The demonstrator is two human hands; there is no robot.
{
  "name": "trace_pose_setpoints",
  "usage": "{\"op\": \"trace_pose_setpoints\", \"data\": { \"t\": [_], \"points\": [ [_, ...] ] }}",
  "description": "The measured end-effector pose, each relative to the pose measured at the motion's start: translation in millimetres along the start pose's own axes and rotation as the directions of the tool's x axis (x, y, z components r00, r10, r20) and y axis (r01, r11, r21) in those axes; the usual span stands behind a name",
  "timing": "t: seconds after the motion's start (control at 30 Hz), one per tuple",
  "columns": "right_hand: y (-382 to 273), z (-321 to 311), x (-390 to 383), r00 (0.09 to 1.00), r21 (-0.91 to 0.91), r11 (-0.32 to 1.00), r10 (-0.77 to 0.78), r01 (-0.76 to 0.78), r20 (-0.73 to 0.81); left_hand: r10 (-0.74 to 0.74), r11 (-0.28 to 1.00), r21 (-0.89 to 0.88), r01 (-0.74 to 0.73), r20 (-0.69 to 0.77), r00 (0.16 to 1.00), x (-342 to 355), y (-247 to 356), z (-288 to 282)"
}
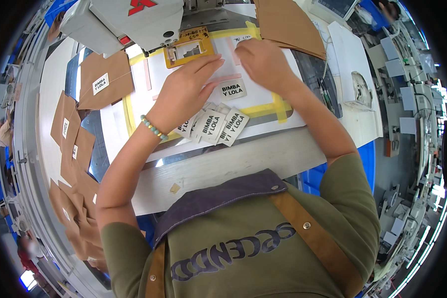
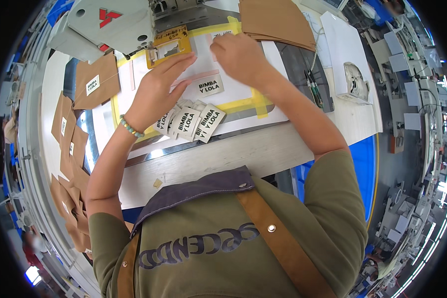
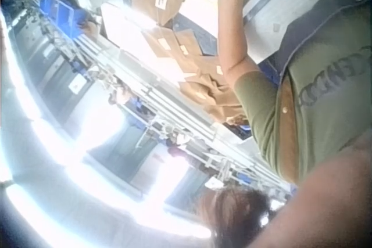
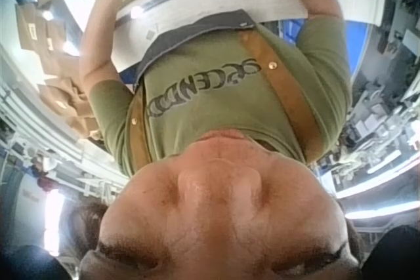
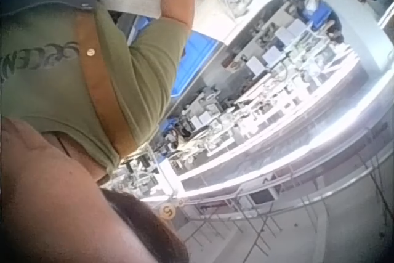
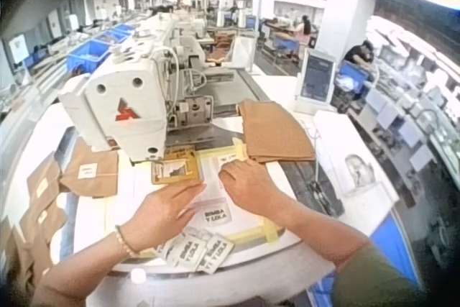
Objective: Placing fabric labels onto leather pieces and sewing them into place using an industrial sewing machine.
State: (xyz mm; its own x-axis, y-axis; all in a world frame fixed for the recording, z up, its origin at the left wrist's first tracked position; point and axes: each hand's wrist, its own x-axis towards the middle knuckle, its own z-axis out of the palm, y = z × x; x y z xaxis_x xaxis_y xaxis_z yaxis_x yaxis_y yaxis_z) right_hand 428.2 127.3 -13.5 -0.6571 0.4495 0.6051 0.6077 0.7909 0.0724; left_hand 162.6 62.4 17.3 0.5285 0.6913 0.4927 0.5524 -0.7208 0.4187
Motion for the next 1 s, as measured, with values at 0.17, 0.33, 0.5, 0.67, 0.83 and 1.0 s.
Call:
{"op": "trace_pose_setpoints", "data": {
  "t": [0.17,0.33,0.5,0.67,0.83,1.0],
  "points": [
    [21,-7,-1,0.989,-0.118,0.983,0.133,-0.139,-0.057,-0.041,0.999,0.03,0.039,0.054,0.998,-2,-3,-3],
    [68,-1,-16,0.918,-0.16,0.906,0.397,-0.393,-0.003,-0.144,0.989,-0.008,0.146,0.127,0.981,-10,-7,-8],
    [78,6,-12,0.793,-0.024,0.794,0.607,-0.607,0.039,-0.169,0.985,0.005,0.17,0.116,0.979,-18,-9,-10],
    [166,2,-49,0.681,0.134,0.68,0.731,-0.721,-0.048,-0.159,0.986,-0.02,0.163,0.15,0.976,-13,-10,-12],
    [175,-28,-37,0.41,0.634,0.548,0.834,-0.546,-0.369,-0.145,0.987,-0.056,0.152,0.115,0.983,-11,-13,-13],
    [73,-6,-9,0.97,-0.009,0.971,0.24,-0.24,0.046,-0.102,0.989,-0.102,0.108,0.063,0.993,1,-8,-2]
  ]
}}
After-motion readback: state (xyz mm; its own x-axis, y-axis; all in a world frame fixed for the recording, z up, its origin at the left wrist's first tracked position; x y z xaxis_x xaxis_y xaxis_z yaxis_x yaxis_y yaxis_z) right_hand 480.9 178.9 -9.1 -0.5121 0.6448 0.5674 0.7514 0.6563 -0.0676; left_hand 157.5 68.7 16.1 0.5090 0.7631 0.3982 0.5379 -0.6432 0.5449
